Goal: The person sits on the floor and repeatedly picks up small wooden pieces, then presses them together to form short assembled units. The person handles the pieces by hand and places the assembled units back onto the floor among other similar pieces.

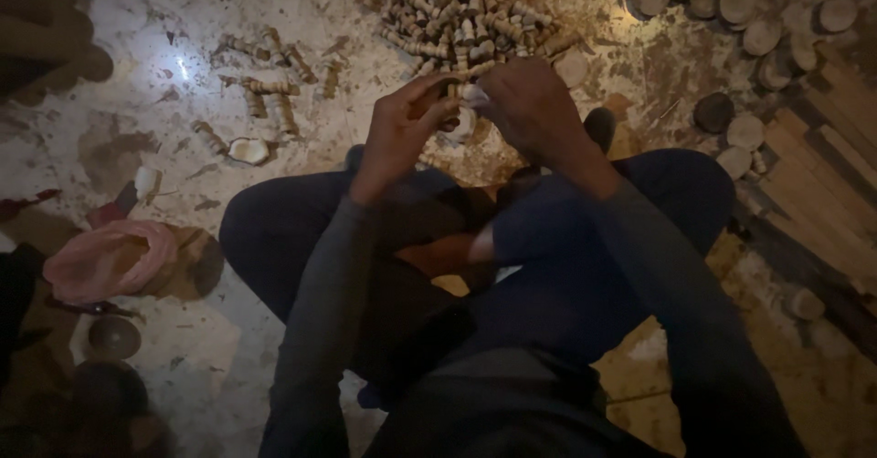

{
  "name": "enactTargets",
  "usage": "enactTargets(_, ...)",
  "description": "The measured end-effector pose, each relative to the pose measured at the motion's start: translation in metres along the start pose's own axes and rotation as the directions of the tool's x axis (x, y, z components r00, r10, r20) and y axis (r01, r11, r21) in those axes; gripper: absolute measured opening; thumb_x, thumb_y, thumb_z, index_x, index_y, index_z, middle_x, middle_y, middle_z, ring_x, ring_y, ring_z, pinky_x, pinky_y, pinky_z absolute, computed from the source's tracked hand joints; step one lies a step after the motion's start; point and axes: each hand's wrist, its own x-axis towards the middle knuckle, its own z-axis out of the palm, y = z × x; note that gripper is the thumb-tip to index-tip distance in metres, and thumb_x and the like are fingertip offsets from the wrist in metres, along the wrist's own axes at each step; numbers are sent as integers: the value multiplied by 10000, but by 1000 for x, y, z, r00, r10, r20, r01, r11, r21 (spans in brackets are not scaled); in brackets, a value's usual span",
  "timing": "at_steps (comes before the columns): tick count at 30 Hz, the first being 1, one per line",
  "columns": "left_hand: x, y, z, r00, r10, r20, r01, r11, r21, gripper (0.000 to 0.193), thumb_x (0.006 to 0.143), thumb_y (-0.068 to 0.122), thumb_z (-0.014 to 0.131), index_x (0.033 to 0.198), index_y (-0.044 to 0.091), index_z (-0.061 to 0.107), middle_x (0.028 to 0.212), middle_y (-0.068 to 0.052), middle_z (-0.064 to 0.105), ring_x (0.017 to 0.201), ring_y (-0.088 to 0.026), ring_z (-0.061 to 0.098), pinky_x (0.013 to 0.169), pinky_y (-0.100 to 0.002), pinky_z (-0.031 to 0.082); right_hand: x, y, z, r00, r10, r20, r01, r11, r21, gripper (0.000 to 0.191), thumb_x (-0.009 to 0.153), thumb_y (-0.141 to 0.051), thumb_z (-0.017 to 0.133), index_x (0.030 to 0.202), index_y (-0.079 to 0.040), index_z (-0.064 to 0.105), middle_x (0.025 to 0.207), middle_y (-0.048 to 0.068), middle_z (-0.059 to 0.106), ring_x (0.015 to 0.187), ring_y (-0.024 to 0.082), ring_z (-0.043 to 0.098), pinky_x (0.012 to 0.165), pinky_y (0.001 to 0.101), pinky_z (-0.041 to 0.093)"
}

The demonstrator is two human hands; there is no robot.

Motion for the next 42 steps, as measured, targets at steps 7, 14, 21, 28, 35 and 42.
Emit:
enactTargets(7,-3,3,6,987,126,-95,-88,939,332,326,1076,157,703,1371,19,683,880,-130,756,930,-159,810,795,-319,660,-3,2,13,995,97,29,-98,994,56,231,1090,-268,663,1150,-48,621,881,123,576,783,319,554,728,478,422)
enactTargets(14,-10,21,13,881,465,-91,-308,708,636,403,893,1,813,1282,49,720,1040,-171,734,926,-311,744,754,-407,599,-18,8,42,847,381,371,-531,639,557,413,1172,-382,428,1184,-6,599,937,155,575,827,242,580,766,417,490)
enactTargets(21,-13,23,20,805,579,-126,-366,653,663,438,884,-121,738,1278,72,721,1038,-152,715,933,-323,733,788,-410,597,-26,10,66,706,417,572,-593,-93,800,645,1077,-501,543,1512,-25,525,1404,156,643,1267,236,611,1097,376,476)
enactTargets(28,-13,9,26,814,508,-281,-263,755,601,354,920,-85,744,1232,80,738,1022,-113,741,866,-225,742,726,-354,598,-19,-3,56,919,355,172,-339,490,803,449,1185,-407,507,1359,6,539,1090,80,560,958,184,548,807,344,476)
enactTargets(35,-9,9,11,931,173,-320,-149,984,98,274,1115,117,611,1348,-12,676,1080,-98,746,955,-163,713,825,-298,590,-3,-18,27,915,388,106,-346,626,698,157,1162,-157,580,1251,-30,608,977,68,579,859,155,542,787,311,464)
enactTargets(42,-12,22,8,976,149,-156,-155,988,-27,320,1149,146,563,1432,8,624,1167,-112,752,1001,-173,749,895,-311,654,5,-20,21,968,252,7,-195,729,657,196,1141,-124,597,1301,-12,604,1074,97,639,910,177,630,778,333,503)
